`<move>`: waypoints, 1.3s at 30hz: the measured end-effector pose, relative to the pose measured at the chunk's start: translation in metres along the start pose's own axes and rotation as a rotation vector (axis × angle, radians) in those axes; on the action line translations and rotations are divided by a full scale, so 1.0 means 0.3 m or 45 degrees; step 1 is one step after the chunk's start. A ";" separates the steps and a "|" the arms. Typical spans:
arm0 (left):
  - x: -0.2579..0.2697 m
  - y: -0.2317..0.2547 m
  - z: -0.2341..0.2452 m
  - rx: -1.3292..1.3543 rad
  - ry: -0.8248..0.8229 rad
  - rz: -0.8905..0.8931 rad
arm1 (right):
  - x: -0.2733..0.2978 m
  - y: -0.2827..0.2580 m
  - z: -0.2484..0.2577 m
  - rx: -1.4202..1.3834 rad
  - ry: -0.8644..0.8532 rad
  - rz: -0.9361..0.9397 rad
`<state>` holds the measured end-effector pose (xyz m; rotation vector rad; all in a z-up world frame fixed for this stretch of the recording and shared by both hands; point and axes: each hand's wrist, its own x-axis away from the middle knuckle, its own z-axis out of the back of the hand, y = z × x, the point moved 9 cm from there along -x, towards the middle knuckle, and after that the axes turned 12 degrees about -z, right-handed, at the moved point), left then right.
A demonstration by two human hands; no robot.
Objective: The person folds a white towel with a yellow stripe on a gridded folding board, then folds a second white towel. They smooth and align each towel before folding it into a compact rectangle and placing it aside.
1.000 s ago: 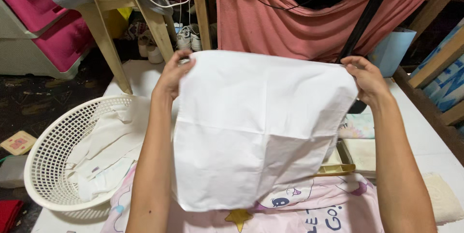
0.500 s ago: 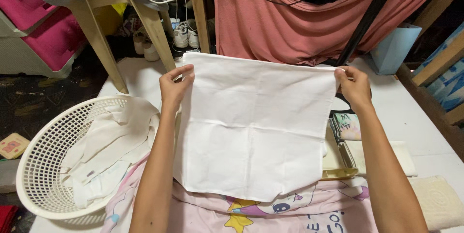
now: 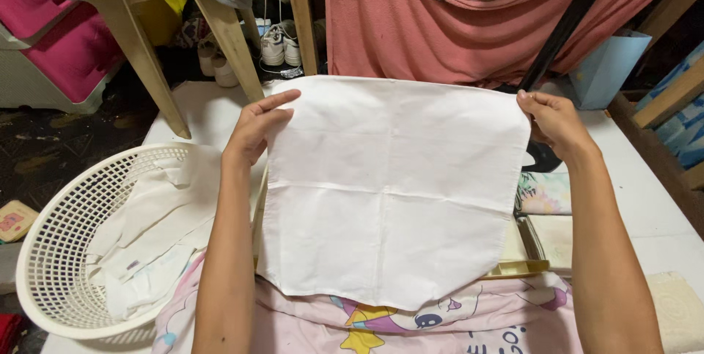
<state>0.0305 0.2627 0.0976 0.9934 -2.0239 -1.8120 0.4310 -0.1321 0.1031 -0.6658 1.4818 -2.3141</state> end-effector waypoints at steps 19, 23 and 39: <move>0.372 -0.594 0.275 -0.422 0.096 0.905 | 0.038 0.516 -0.255 0.444 -0.201 -0.620; 0.450 -0.547 0.247 -0.500 0.090 0.877 | 0.034 0.591 -0.300 0.710 -0.472 -0.686; 0.386 -0.692 0.266 -0.397 0.365 0.642 | 0.063 0.482 -0.207 0.409 -0.371 -0.513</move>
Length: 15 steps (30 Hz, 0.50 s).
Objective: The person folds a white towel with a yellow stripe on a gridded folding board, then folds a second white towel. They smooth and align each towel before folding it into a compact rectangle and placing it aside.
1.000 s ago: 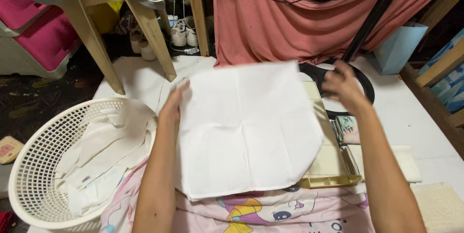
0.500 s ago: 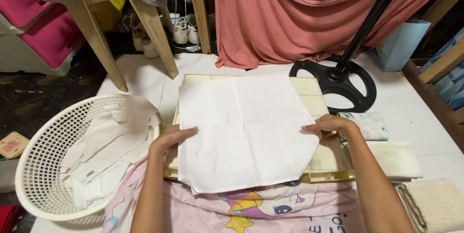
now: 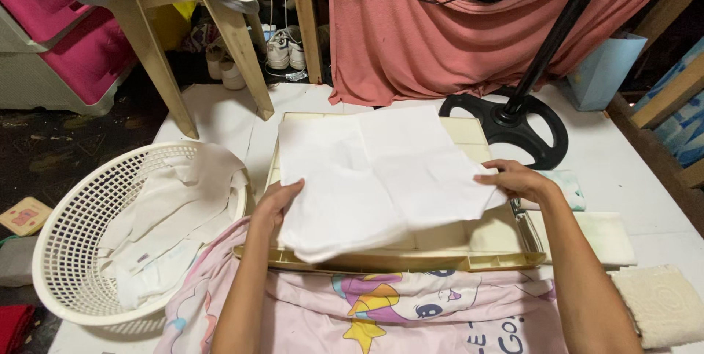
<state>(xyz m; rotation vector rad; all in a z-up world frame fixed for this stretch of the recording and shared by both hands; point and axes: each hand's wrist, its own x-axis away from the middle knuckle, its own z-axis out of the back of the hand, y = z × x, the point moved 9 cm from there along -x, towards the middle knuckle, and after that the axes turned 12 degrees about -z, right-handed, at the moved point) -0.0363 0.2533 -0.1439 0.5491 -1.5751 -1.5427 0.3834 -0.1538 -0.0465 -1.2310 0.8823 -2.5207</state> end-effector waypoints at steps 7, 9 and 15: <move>0.124 0.068 -0.095 0.065 -0.236 -0.036 | -0.057 0.069 0.150 -0.108 0.495 0.034; 0.123 0.097 -0.072 0.015 -0.089 -0.103 | -0.081 0.099 0.124 0.014 0.423 -0.060; 0.083 0.174 -0.078 0.230 0.087 -0.335 | -0.107 0.118 0.047 -0.040 0.294 -0.077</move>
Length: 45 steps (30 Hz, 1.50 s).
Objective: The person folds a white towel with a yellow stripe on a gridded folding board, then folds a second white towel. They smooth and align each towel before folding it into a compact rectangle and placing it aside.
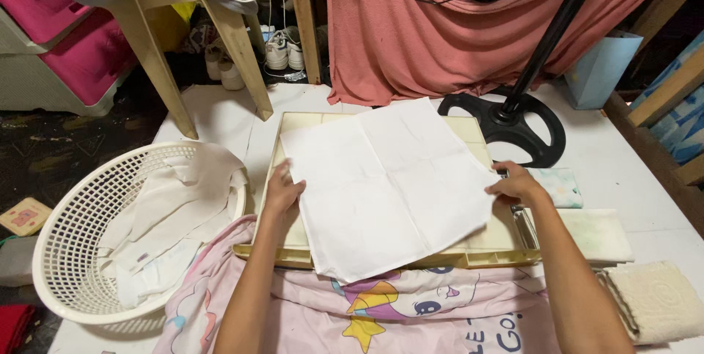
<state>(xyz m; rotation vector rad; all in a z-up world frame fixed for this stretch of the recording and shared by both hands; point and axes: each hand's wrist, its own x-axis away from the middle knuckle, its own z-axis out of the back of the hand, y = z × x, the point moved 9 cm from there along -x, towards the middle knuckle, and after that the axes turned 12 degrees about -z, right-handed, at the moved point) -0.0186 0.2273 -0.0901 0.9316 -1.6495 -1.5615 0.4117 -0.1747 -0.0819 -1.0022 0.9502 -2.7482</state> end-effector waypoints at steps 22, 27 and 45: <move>-0.046 0.122 0.078 -0.799 0.238 -0.352 | -0.060 0.081 -0.104 0.045 -0.225 -0.020; 0.050 0.094 0.077 -1.107 0.088 -0.166 | -0.003 0.036 -0.072 0.201 -0.007 0.005; 0.167 0.132 -0.079 0.271 -0.190 0.128 | 0.126 -0.182 -0.004 -0.867 -0.233 0.277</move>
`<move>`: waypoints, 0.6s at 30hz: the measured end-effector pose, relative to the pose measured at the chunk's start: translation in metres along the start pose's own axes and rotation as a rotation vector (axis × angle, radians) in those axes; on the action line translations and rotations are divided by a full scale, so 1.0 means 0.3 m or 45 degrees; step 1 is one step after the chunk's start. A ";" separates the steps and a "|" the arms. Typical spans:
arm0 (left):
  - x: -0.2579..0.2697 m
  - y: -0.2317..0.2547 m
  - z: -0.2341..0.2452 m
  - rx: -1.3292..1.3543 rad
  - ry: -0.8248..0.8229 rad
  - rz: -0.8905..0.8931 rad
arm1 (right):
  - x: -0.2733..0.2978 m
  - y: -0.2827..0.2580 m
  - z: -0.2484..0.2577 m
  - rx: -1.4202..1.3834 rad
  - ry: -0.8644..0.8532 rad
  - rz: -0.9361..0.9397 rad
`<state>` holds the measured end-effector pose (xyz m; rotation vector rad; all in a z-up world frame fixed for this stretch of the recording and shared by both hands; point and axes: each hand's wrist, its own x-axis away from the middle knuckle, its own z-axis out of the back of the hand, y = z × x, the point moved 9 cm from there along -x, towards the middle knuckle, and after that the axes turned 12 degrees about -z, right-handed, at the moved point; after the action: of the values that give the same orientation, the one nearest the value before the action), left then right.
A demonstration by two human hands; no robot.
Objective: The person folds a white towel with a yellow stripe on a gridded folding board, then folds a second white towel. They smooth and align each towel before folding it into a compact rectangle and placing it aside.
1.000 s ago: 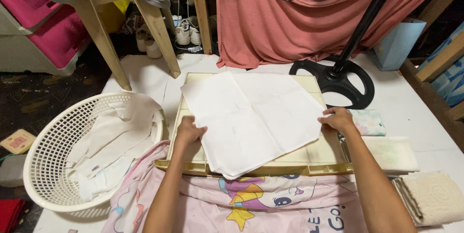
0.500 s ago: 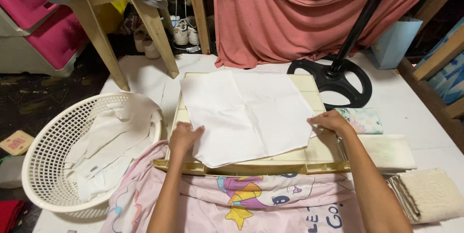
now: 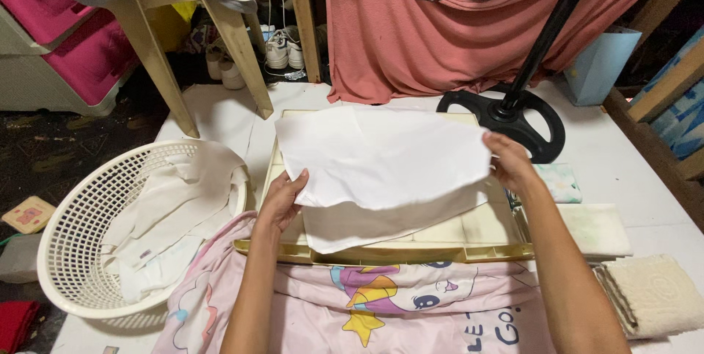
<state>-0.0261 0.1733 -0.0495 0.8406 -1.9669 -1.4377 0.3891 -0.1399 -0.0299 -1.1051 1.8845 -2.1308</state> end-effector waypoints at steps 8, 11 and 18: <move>0.151 -0.083 0.060 -1.172 -0.042 0.075 | -0.064 0.138 0.139 0.447 0.298 -0.158; 0.181 -0.018 0.028 -1.612 0.087 -0.219 | -0.106 0.230 0.137 0.566 0.183 -0.257; 0.187 -0.054 0.007 -1.513 0.004 -0.178 | -0.151 0.260 0.139 0.748 0.157 -0.258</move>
<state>-0.0615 0.1283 -0.0614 0.3904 -0.7304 -2.2323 0.4156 -0.1697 -0.1210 -1.0723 1.0769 -2.6571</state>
